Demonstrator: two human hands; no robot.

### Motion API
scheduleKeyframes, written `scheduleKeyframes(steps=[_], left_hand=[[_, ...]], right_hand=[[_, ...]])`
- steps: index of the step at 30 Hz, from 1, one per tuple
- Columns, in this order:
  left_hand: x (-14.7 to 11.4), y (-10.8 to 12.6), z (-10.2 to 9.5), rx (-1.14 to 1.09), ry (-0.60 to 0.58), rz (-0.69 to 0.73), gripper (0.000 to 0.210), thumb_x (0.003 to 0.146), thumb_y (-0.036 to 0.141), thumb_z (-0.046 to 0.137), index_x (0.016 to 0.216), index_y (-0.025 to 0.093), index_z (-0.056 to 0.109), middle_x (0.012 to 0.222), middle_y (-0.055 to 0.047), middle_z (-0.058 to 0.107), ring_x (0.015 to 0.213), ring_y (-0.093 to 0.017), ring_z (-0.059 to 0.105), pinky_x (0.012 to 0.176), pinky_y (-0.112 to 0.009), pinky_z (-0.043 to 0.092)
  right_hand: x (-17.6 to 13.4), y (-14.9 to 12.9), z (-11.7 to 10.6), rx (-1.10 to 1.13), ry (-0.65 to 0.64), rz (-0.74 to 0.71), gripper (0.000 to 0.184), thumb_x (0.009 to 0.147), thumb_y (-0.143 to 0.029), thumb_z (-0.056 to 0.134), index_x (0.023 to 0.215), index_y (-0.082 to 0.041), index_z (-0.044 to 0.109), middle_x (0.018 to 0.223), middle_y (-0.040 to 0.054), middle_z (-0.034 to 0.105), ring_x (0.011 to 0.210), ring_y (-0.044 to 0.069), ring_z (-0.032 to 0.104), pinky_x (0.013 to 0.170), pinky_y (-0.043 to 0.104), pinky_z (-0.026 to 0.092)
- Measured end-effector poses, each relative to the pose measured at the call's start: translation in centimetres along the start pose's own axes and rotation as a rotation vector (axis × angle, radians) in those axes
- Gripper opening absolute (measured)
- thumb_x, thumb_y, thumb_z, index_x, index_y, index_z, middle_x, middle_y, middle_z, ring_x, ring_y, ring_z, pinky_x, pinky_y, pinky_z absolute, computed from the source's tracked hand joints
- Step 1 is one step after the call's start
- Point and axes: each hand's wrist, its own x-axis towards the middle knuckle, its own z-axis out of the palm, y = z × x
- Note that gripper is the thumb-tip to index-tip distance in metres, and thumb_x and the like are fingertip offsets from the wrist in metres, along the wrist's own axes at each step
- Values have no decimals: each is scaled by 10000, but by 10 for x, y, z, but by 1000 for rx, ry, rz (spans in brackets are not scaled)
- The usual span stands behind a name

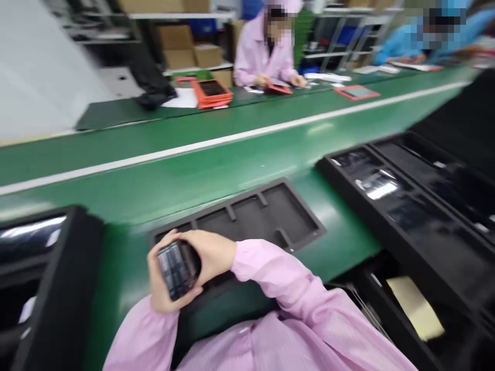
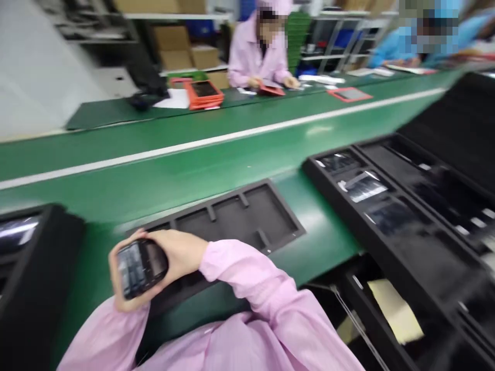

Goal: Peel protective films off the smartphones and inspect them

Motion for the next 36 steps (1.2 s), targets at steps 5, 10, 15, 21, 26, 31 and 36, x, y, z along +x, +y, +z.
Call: scheduleKeyframes(steps=[5, 10, 15, 21, 26, 31, 36], left_hand=[[0, -11, 4, -35, 82, 103, 954, 595, 622, 829, 1346, 181, 439, 1208, -145, 549, 1219, -354, 535, 1047, -529, 441], [10, -10, 10, -167, 90, 151, 984, 543, 613, 869, 1323, 184, 450, 1163, -131, 564, 1152, -310, 561, 1040, -492, 455], [12, -12, 10, -269, 84, 130, 951, 548, 597, 872, 1309, 204, 459, 1145, -125, 558, 1085, -308, 585, 975, -497, 493], [13, -11, 8, -265, 75, 123, 932, 563, 560, 878, 1309, 192, 458, 1152, -129, 550, 1103, -308, 579, 997, -496, 484], [13, -11, 8, -238, 77, 133, 921, 588, 553, 864, 1320, 182, 445, 1160, -126, 549, 1122, -289, 566, 1021, -466, 468], [12, -11, 8, -213, 70, 141, 881, 617, 542, 842, 1312, 174, 444, 1161, -137, 553, 1120, -288, 568, 1003, -463, 476], [9, -11, 6, -82, 67, 157, 885, 653, 594, 791, 1337, 174, 419, 1163, -142, 569, 1105, -307, 590, 1044, -546, 435]], right_hand=[[2, 7, 4, 55, 123, -124, 866, 545, -388, 874, 1255, -182, 425, 1199, 140, 592, 1086, 281, 605, 982, 438, 484], [3, 5, 5, 90, 121, -91, 791, 594, -414, 847, 1235, -209, 432, 1158, 118, 574, 1043, 275, 599, 930, 440, 494], [4, 4, 8, 136, 123, -61, 791, 608, -435, 840, 1251, -242, 422, 1181, 96, 578, 1059, 266, 598, 956, 439, 485], [7, 4, 5, 129, 103, -80, 794, 643, -476, 815, 1293, -262, 413, 1219, 93, 574, 1110, 283, 585, 980, 442, 464], [4, 8, 6, 122, 96, -64, 841, 627, -490, 826, 1318, -273, 398, 1250, 99, 559, 1133, 291, 572, 989, 452, 462], [1, 7, 7, 152, 94, -35, 840, 628, -437, 834, 1327, -277, 396, 1269, 97, 546, 1162, 289, 560, 1004, 458, 458], [-7, 2, 6, 194, 18, 91, 900, 649, -345, 840, 1393, -271, 341, 1407, 112, 456, 1280, 280, 499, 1078, 449, 426]])
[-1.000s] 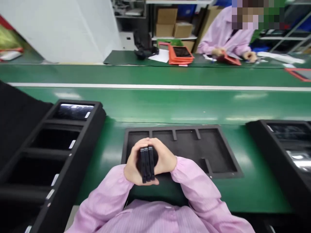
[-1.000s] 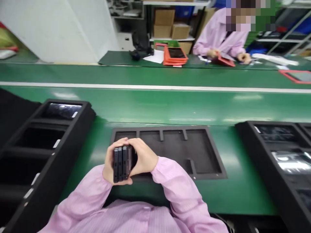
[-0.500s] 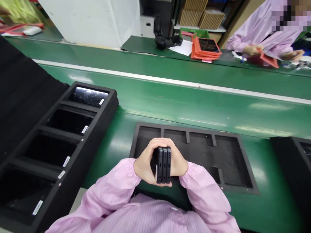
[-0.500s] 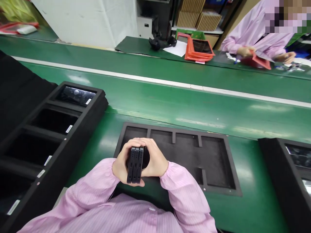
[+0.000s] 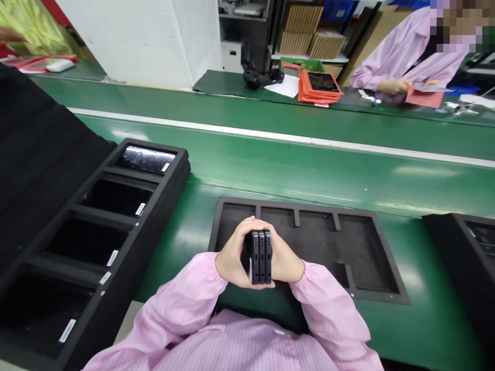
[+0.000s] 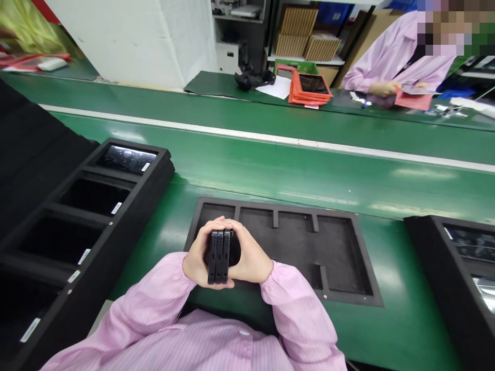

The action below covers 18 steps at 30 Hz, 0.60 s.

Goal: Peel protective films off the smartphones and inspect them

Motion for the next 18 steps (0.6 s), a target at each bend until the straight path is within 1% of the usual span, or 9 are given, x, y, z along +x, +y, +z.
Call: scheduleKeyframes(steps=[3, 7, 11, 18], left_hand=[[-1, 1, 1, -44, 6, 8, 863, 657, 573, 798, 1328, 171, 435, 1163, -146, 570, 1111, -304, 589, 1010, -511, 472], [-3, 3, 3, -92, 10, 69, 875, 631, 550, 826, 1324, 171, 451, 1149, -143, 590, 1097, -302, 601, 991, -498, 489], [-8, 3, 4, -70, 42, 92, 930, 569, 607, 846, 1305, 173, 480, 1116, -128, 621, 1030, -286, 631, 952, -461, 505], [-7, 1, 4, -88, 45, 76, 963, 545, 597, 867, 1309, 161, 475, 1127, -134, 608, 1055, -283, 617, 977, -451, 492]], right_hand=[[-6, 0, 0, 16, -17, 72, 904, 662, -312, 837, 1410, -248, 332, 1426, 119, 435, 1316, 275, 468, 1117, 445, 401], [-11, 4, 2, -44, 5, 21, 874, 645, -318, 847, 1373, -238, 368, 1368, 124, 467, 1292, 278, 483, 1115, 456, 407], [-14, 8, 4, -113, 10, -22, 894, 648, -354, 845, 1383, -239, 350, 1368, 138, 467, 1308, 289, 470, 1110, 465, 414], [-13, 10, 5, -119, 14, 0, 896, 615, -366, 867, 1361, -235, 387, 1368, 130, 481, 1295, 286, 485, 1119, 471, 403]])
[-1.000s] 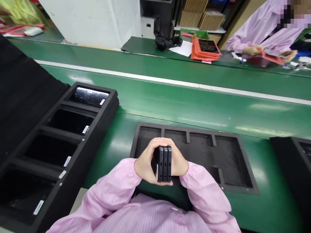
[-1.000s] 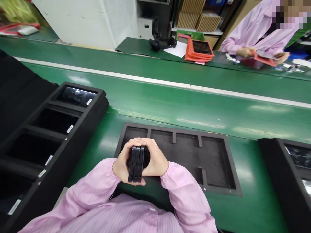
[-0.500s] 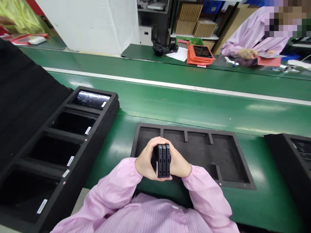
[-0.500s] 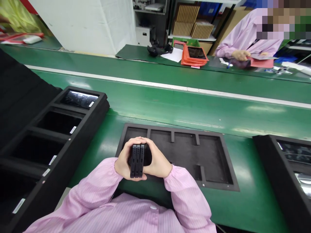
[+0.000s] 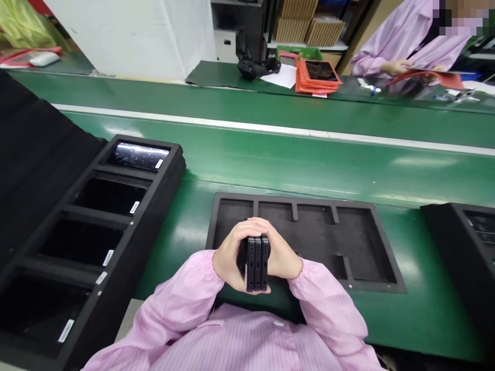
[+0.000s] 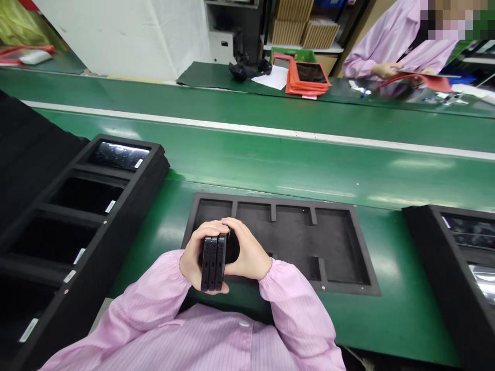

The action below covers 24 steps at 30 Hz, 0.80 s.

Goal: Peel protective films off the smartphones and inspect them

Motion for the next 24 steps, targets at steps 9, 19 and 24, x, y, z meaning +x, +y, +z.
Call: scheduleKeyframes(steps=[9, 19, 24], left_hand=[[3, -1, -3, -54, 35, -100, 888, 576, 565, 855, 1295, 211, 473, 1136, -117, 581, 1073, -288, 597, 964, -471, 505], [4, 0, -4, -17, 12, -101, 840, 634, 572, 810, 1300, 199, 460, 1142, -123, 574, 1094, -284, 588, 971, -467, 502], [0, 8, -3, 134, -66, 17, 862, 685, 550, 778, 1352, 147, 411, 1150, -156, 614, 1108, -286, 616, 1002, -475, 488]], right_hand=[[7, -7, 1, 70, 8, 120, 882, 598, -320, 871, 1344, -235, 407, 1356, 123, 508, 1254, 294, 517, 1078, 489, 429], [6, -8, -2, 117, -12, 150, 874, 611, -303, 865, 1356, -226, 416, 1398, 127, 485, 1300, 290, 489, 1117, 486, 398], [-14, -7, -32, 414, -119, 357, 902, 714, -411, 811, 1440, -235, 306, 1453, 146, 450, 1330, 262, 487, 1104, 465, 431]])
